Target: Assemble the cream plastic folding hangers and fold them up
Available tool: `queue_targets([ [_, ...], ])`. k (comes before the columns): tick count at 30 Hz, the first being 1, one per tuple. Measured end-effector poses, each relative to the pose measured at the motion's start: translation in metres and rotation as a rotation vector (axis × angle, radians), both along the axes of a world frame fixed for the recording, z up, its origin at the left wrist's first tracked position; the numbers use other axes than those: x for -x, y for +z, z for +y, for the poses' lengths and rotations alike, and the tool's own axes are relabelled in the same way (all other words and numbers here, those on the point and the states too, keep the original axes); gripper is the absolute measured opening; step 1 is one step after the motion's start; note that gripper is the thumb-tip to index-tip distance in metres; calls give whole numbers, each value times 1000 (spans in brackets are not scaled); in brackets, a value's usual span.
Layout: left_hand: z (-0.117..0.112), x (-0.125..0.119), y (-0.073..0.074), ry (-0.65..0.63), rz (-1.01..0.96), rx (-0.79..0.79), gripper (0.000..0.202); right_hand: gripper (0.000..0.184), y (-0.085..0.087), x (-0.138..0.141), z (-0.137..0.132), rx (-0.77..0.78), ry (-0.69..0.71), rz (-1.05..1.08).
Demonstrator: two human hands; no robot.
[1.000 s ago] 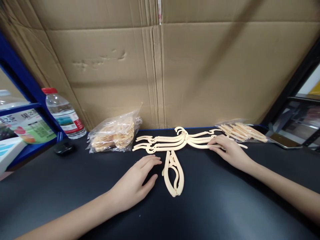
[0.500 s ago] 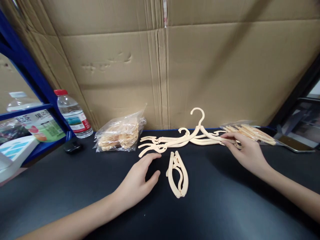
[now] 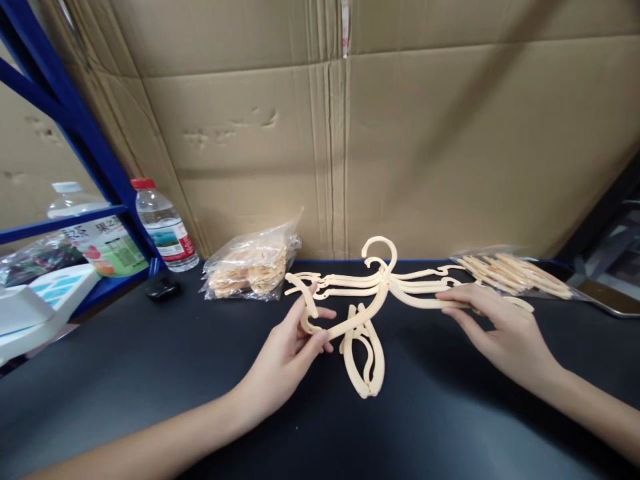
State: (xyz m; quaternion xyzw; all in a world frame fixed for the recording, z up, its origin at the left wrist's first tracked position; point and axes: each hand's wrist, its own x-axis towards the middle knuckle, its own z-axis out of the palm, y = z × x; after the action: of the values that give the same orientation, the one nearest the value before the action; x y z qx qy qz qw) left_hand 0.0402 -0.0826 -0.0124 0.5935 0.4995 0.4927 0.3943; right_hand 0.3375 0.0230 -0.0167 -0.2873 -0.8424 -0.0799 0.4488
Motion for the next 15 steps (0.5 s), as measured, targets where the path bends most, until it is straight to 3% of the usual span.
queue_targets([
  [6,-2,-1,6,-5,128,-84,61,12,2,2,-3,12,7,3],
  [15,-1,2,1,23,283,-167,65,10,0,2,-6,31,30,-11],
])
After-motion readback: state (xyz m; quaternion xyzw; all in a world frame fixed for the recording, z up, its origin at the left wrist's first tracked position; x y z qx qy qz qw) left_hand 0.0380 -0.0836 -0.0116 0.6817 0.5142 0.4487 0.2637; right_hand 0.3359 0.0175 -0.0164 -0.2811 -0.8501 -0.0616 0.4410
